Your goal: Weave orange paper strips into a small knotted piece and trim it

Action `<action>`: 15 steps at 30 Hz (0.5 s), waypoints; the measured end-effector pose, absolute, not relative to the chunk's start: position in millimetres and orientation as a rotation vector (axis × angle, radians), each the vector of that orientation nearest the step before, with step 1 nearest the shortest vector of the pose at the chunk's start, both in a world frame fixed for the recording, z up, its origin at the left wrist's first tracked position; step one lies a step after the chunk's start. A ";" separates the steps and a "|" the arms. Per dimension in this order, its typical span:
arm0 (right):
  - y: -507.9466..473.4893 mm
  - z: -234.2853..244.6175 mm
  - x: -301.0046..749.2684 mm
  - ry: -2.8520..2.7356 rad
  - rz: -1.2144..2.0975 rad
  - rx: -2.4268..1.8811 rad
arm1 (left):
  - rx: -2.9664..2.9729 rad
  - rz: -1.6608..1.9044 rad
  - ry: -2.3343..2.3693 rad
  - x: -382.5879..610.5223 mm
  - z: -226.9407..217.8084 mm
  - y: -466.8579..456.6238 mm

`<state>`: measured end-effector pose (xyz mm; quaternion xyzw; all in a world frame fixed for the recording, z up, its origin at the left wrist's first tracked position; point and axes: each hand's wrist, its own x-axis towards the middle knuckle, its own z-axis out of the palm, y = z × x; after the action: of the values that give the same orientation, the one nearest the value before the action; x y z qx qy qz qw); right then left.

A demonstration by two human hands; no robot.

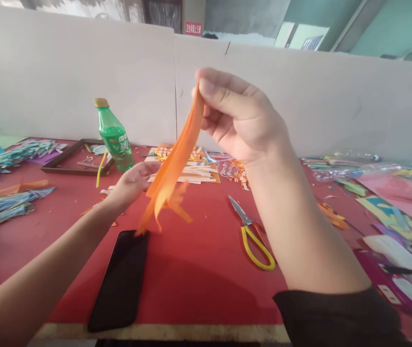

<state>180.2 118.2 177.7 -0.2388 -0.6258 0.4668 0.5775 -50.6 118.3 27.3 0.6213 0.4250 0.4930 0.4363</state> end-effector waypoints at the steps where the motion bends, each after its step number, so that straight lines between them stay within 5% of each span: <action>1: 119.7 176.9 179.8 -1.453 1.090 -0.583 | 1.537 1.247 1.053 -50.6 31.6 117.1; 15: 96.7 163.0 157.4 -1.720 0.830 -0.733 | 1.436 1.212 0.573 -13.3 119.0 87.5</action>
<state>157.4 96.7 163.0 -0.3057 -0.7178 0.3465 0.5209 -13.3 87.5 119.0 0.6079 0.2425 0.5132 0.5551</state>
